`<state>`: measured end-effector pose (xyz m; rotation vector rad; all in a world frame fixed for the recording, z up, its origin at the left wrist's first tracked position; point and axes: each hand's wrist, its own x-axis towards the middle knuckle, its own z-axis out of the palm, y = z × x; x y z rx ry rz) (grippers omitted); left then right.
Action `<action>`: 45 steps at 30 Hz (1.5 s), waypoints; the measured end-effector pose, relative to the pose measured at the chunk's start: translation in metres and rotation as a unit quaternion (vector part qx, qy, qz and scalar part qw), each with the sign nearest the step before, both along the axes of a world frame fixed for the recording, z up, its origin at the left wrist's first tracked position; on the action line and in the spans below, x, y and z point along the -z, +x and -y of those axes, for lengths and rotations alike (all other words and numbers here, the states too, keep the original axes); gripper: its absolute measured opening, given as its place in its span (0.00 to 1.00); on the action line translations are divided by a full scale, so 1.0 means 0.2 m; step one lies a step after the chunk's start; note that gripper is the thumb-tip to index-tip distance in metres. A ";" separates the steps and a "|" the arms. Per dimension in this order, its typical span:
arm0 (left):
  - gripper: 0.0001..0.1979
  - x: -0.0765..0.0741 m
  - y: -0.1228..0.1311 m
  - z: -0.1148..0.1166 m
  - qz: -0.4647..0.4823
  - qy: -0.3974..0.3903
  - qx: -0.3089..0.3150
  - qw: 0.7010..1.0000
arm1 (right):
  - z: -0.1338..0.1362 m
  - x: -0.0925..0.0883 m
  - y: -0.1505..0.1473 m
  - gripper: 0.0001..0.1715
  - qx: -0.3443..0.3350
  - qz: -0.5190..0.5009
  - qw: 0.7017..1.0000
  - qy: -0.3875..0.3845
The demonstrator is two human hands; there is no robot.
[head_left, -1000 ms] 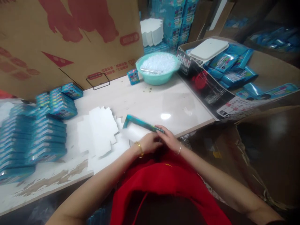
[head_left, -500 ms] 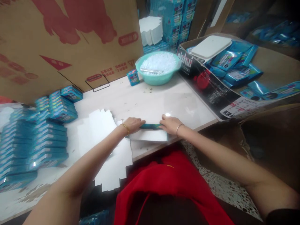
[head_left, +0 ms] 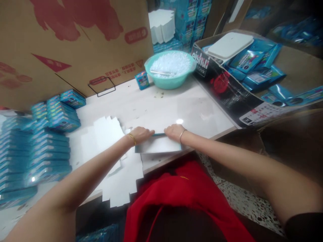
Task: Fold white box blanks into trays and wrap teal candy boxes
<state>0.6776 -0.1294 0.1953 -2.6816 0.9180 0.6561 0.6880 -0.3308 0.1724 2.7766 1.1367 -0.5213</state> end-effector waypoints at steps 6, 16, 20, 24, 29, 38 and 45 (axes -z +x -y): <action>0.14 0.07 -0.05 -0.01 0.036 -0.014 -0.035 0.999 | -0.01 -0.03 -0.01 0.18 -0.008 0.020 1.000 -0.014; 0.13 0.01 -0.03 -0.01 0.031 -0.046 -0.071 0.996 | -0.01 -0.01 0.07 0.18 -0.040 0.026 0.999 -0.017; 0.22 -0.14 -0.10 -0.02 0.004 -0.144 -0.022 0.989 | -0.01 0.01 0.13 0.16 -0.050 0.012 0.999 0.001; 0.11 -0.15 -0.23 -0.01 -0.112 -0.259 -0.043 0.958 | 0.01 0.01 0.18 0.11 -0.036 0.010 0.998 0.043; 0.09 -0.03 -0.19 -0.01 -0.125 -0.272 -0.123 0.946 | 0.07 -0.06 0.05 0.23 0.003 0.068 0.985 0.156; 0.13 0.07 -0.31 -0.06 -0.013 -0.292 -0.127 0.948 | 0.13 0.28 -0.38 0.17 -0.042 0.200 0.947 0.248; 0.13 0.11 -0.49 -0.06 0.092 -0.149 -0.033 0.984 | 0.11 0.25 -0.37 0.13 -0.050 0.210 0.944 0.250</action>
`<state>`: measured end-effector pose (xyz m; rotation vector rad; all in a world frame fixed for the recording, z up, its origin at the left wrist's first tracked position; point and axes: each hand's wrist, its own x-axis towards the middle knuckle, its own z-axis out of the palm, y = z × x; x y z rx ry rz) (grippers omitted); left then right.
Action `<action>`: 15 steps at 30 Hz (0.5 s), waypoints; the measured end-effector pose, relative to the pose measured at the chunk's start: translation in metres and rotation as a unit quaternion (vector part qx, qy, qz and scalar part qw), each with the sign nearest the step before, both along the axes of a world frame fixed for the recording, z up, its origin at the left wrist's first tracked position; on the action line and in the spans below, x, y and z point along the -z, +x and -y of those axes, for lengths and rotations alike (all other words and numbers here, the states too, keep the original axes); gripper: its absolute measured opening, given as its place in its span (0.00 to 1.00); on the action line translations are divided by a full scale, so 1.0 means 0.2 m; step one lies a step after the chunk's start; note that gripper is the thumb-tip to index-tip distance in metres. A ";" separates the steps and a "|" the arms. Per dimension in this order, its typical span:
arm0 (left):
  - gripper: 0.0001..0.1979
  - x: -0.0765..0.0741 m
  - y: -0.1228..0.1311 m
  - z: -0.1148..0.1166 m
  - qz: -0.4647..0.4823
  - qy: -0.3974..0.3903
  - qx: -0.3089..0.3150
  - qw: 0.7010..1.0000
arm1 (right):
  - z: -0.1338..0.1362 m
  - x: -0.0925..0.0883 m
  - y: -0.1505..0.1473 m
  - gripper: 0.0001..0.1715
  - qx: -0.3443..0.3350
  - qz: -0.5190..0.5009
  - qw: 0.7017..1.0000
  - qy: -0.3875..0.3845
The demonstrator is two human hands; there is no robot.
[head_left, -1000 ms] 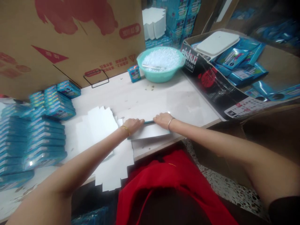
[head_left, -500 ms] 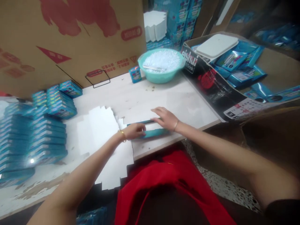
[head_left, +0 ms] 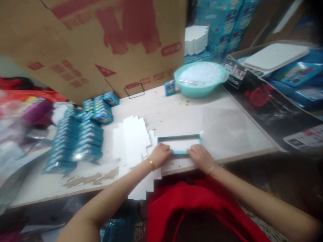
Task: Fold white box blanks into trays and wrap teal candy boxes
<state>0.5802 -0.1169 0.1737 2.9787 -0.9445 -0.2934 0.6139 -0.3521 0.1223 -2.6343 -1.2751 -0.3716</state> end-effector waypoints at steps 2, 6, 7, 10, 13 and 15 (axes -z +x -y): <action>0.10 0.02 0.00 0.01 0.006 0.015 -0.017 1.000 | 0.00 0.00 0.00 0.13 -0.010 0.006 1.000 0.007; 0.05 0.02 -0.01 0.03 0.031 0.029 -0.044 0.998 | 0.00 0.01 0.02 0.14 -0.028 0.023 0.999 0.022; 0.04 0.01 -0.01 0.03 0.040 0.030 -0.053 0.997 | 0.00 0.01 0.02 0.12 -0.024 0.025 0.999 0.037; 0.06 -0.04 -0.03 0.06 0.081 0.022 -0.104 0.991 | -0.03 -0.02 -0.01 0.18 0.060 -0.025 0.981 0.185; 0.10 -0.08 -0.05 0.13 0.126 -0.003 -0.169 0.977 | -0.10 -0.10 -0.08 0.47 0.183 -0.220 0.863 0.416; 0.11 -0.10 -0.08 0.21 0.139 -0.026 -0.190 0.972 | -0.16 -0.15 -0.11 0.48 0.194 -0.374 0.735 0.531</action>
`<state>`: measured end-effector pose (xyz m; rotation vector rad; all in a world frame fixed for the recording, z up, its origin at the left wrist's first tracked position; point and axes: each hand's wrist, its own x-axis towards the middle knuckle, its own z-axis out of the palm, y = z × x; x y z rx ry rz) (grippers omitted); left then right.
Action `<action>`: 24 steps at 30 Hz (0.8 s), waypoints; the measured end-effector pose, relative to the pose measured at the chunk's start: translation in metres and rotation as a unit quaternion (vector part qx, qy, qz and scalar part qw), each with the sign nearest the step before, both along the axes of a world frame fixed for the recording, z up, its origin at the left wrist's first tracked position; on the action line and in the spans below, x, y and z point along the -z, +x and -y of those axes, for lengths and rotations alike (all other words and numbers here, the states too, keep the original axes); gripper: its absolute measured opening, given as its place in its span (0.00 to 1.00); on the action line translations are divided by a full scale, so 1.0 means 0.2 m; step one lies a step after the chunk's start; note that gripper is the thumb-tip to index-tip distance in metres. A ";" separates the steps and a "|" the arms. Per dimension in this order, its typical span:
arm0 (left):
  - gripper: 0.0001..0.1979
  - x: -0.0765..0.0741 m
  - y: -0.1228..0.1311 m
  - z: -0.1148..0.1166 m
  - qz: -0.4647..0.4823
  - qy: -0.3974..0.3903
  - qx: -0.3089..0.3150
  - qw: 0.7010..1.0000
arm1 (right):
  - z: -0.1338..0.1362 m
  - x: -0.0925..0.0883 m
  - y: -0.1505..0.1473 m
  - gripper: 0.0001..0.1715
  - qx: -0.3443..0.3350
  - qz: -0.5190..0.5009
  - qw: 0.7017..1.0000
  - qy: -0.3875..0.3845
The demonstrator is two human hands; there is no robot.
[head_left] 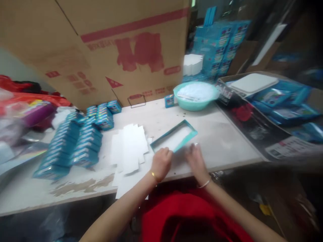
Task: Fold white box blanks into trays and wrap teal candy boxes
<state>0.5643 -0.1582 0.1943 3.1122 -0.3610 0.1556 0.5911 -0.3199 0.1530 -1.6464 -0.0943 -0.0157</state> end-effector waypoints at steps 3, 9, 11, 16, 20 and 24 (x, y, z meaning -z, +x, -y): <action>0.09 -0.02 -0.06 0.13 0.003 -0.037 -0.003 0.999 | -0.05 -0.07 -0.01 0.49 -0.052 -0.098 0.977 0.182; 0.09 -0.05 -0.13 0.32 -0.005 -0.094 -0.001 0.996 | 0.05 -0.13 -0.02 0.41 -0.063 -0.106 0.959 0.254; 0.07 -0.07 -0.12 0.33 -0.014 -0.110 0.005 0.994 | 0.09 -0.13 -0.01 0.37 -0.067 -0.090 0.962 0.251; 0.18 -0.13 -0.03 0.32 -0.024 -0.356 0.033 0.934 | 0.14 -0.10 0.00 0.34 -0.078 -0.059 0.974 0.202; 0.15 -0.16 0.03 0.36 -0.001 -0.473 0.031 0.880 | 0.13 -0.10 -0.05 0.40 -0.095 0.011 0.986 0.135; 0.11 -0.19 0.04 0.40 0.044 -0.485 -0.012 0.873 | 0.11 -0.17 -0.08 0.42 -0.085 0.087 0.992 0.023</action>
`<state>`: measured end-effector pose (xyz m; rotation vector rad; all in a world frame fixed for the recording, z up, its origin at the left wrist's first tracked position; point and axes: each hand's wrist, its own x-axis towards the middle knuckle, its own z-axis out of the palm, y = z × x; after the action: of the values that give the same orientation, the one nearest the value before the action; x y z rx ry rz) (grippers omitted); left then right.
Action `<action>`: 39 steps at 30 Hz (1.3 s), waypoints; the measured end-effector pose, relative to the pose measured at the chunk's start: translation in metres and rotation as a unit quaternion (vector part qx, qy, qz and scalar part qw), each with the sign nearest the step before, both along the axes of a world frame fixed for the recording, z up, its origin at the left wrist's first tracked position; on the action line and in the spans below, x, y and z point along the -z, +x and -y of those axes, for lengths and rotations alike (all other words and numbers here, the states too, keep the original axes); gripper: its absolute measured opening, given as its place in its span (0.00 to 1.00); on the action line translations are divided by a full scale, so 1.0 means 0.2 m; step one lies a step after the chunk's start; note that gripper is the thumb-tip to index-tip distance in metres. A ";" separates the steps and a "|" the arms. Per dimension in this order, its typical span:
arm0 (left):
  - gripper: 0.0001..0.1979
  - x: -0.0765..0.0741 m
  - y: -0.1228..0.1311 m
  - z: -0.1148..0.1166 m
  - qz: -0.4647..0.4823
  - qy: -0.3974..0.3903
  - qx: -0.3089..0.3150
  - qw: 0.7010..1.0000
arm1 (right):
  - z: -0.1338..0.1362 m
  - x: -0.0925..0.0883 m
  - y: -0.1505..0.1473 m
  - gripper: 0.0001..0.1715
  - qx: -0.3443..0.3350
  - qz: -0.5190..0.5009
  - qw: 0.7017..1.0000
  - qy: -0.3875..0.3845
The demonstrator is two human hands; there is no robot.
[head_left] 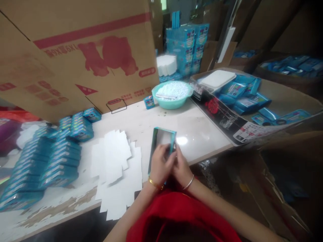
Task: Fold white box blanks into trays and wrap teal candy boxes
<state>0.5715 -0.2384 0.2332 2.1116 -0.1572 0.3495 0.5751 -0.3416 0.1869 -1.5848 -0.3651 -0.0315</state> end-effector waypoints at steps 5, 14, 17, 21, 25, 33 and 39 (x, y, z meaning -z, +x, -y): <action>0.12 -0.02 0.00 -0.04 -0.073 -0.154 -0.024 0.985 | 0.00 -0.11 0.02 0.41 0.018 0.093 0.982 -0.164; 0.17 -0.04 -0.01 -0.19 -0.209 -0.397 0.056 0.892 | -0.06 -0.23 -0.02 0.47 0.097 0.207 0.902 -0.365; 0.16 -0.05 -0.02 -0.23 -0.206 -0.414 0.067 0.884 | -0.08 -0.24 -0.02 0.45 0.109 0.229 0.902 -0.349; 0.16 -0.08 -0.02 -0.26 -0.205 -0.400 0.074 0.890 | -0.11 -0.22 -0.01 0.42 0.098 0.221 0.927 -0.286; 0.16 -0.09 -0.01 -0.27 -0.205 -0.380 0.066 0.899 | -0.13 -0.22 0.00 0.36 0.064 0.164 0.965 -0.193; 0.23 -0.04 0.04 -0.22 -0.185 -0.368 0.009 0.911 | -0.06 -0.20 0.14 0.43 -0.067 0.018 0.996 -0.047; 0.27 -0.02 0.01 -0.16 -0.156 -0.343 0.025 0.926 | -0.02 -0.06 0.26 0.53 -0.085 -0.171 0.967 0.170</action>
<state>0.5743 -0.2067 0.2377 1.4363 0.0928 0.0179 0.6267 -0.3379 0.1999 -1.1872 -0.2081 0.2954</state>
